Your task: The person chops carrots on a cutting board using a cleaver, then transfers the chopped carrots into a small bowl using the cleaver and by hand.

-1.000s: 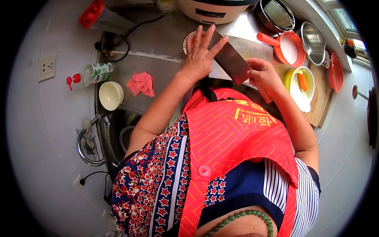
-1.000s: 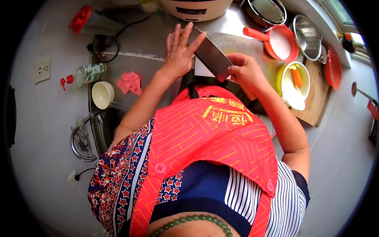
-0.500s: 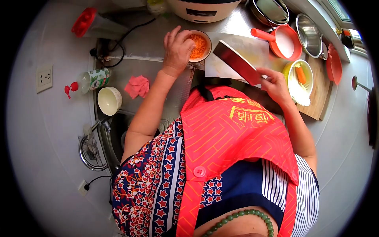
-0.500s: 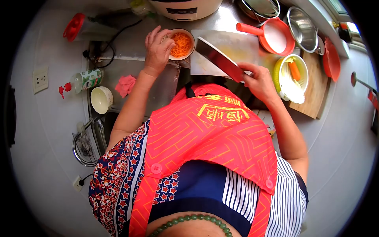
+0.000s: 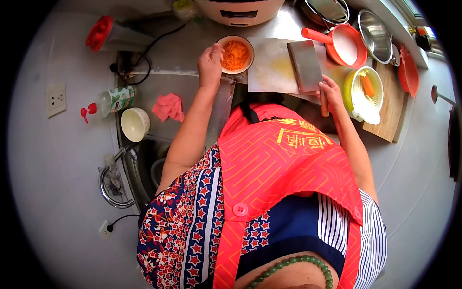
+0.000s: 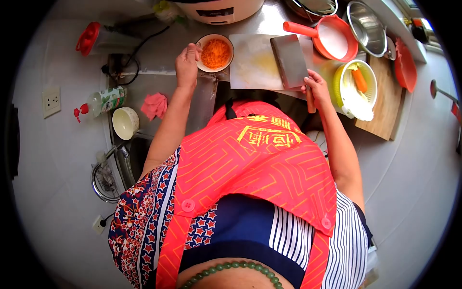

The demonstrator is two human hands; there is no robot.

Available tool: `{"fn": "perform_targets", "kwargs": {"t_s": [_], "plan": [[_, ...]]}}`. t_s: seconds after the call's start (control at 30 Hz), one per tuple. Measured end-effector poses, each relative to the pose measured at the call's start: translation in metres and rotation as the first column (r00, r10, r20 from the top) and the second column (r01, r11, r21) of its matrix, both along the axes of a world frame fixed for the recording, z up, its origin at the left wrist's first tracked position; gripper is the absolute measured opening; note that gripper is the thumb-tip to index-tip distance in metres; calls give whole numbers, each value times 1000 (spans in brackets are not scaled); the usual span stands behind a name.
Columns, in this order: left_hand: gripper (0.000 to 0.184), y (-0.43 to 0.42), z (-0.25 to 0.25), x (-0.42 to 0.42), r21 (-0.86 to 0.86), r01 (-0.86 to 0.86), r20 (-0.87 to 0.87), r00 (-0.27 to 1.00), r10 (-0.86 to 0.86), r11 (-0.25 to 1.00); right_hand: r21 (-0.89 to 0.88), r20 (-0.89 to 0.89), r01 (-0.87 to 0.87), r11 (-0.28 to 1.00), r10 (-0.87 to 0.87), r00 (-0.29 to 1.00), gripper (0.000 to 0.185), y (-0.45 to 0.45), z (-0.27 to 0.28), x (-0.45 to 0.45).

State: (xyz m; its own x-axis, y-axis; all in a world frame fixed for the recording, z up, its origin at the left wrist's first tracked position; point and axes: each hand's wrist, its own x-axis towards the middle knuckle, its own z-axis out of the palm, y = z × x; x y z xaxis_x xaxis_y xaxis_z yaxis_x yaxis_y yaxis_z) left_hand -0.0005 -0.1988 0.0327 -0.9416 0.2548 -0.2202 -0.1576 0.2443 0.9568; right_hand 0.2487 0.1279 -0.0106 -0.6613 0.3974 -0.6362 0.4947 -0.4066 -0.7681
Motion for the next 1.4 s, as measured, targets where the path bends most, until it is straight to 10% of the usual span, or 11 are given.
{"fn": "perform_targets", "kwargs": {"t_s": [0.17, 0.23, 0.3, 0.33, 0.4, 0.73, 0.97, 1.1, 1.2, 1.23, 1.4], "plan": [[87, 7, 20, -2, 429, -285, 493, 869, 43, 857, 736, 187, -259, 625, 181, 966, 35, -6, -7, -2], [94, 7, 28, -1, 495, -321, 584, 811, -36, 807, 884, 326, -389, 259, 254, 910, 36, -8, -2, -3], [99, 7, 35, 1, 543, -355, 634, 768, -94, 761, 937, 167, -264, 227, 373, 913, 38, -25, 20, -17], [99, 7, 37, 2, 560, -368, 643, 758, -109, 742, 956, 87, -197, 218, 431, 898, 40, -40, 40, -32], [100, 9, 42, 7, 574, -403, 667, 735, -123, 713, 656, -86, -348, 670, 524, 847, 43, -71, 76, -59], [100, 6, 38, 29, 626, -379, 667, 714, -215, 682, 764, -405, -424, 485, 874, 269, 44, -184, 120, -147], [97, -1, 47, 37, 773, -511, 634, 600, -487, 377, 632, -389, -469, 617, 776, 497, 50, -175, 56, -174], [98, 4, 61, 38, 656, -470, 731, 592, -341, 591, 727, -268, -345, 594, 707, 655, 44, -164, 55, -181], [96, -22, -39, 22, 954, -284, 99, 613, -784, -101, 759, -317, -327, 563, 758, 569, 39, -170, 100, -171], [92, -13, 25, 26, 701, -591, 709, 521, -475, 399, 767, -301, -401, 501, 833, 464, 38, -172, 92, -172], [87, 2, 39, 22, 651, -592, 753, 582, -307, 475, 832, -185, -331, 445, 785, 591, 37, -166, 59, -178]]}}
